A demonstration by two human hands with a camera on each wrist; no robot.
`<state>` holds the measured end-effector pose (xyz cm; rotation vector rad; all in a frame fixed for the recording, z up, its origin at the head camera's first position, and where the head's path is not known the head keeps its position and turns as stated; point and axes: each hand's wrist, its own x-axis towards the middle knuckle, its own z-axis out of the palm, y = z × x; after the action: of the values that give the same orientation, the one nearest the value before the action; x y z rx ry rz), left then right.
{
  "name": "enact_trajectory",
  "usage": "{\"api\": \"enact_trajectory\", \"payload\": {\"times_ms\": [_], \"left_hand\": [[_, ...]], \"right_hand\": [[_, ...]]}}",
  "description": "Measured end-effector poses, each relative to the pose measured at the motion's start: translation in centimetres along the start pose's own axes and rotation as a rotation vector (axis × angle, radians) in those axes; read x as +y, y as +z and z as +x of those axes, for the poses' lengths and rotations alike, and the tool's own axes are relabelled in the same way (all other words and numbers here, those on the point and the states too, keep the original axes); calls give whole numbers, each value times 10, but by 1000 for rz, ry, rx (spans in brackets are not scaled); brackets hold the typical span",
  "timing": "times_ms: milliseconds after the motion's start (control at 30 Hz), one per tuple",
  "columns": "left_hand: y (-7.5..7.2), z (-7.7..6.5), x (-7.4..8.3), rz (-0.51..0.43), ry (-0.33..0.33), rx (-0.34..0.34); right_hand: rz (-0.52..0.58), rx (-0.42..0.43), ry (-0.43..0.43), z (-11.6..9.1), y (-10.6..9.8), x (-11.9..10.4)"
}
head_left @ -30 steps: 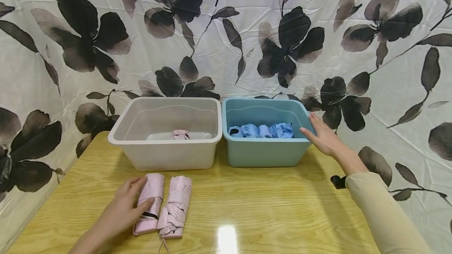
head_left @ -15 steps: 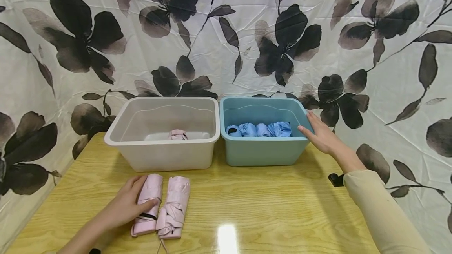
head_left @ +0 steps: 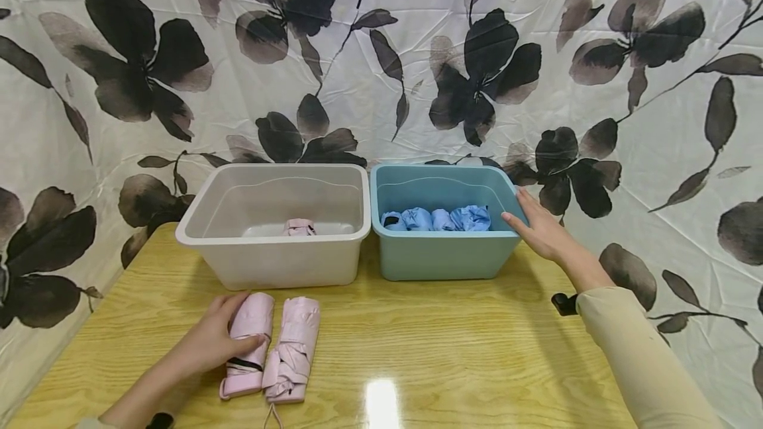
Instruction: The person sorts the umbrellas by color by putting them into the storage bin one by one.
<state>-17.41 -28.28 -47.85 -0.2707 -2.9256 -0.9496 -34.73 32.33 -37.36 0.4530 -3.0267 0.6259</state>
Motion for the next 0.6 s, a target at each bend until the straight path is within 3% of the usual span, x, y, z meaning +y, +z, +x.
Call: {"api": "enact_trajectory", "payload": {"times_ms": [333, 600], "left_hand": [[-4, 0, 2, -62, -14, 4], [-2, -8, 3, -164, -67, 56]], "right_hand": [[13, 4, -2, 0, 0, 1], [20, 7, -3, 0, 0, 0]]}}
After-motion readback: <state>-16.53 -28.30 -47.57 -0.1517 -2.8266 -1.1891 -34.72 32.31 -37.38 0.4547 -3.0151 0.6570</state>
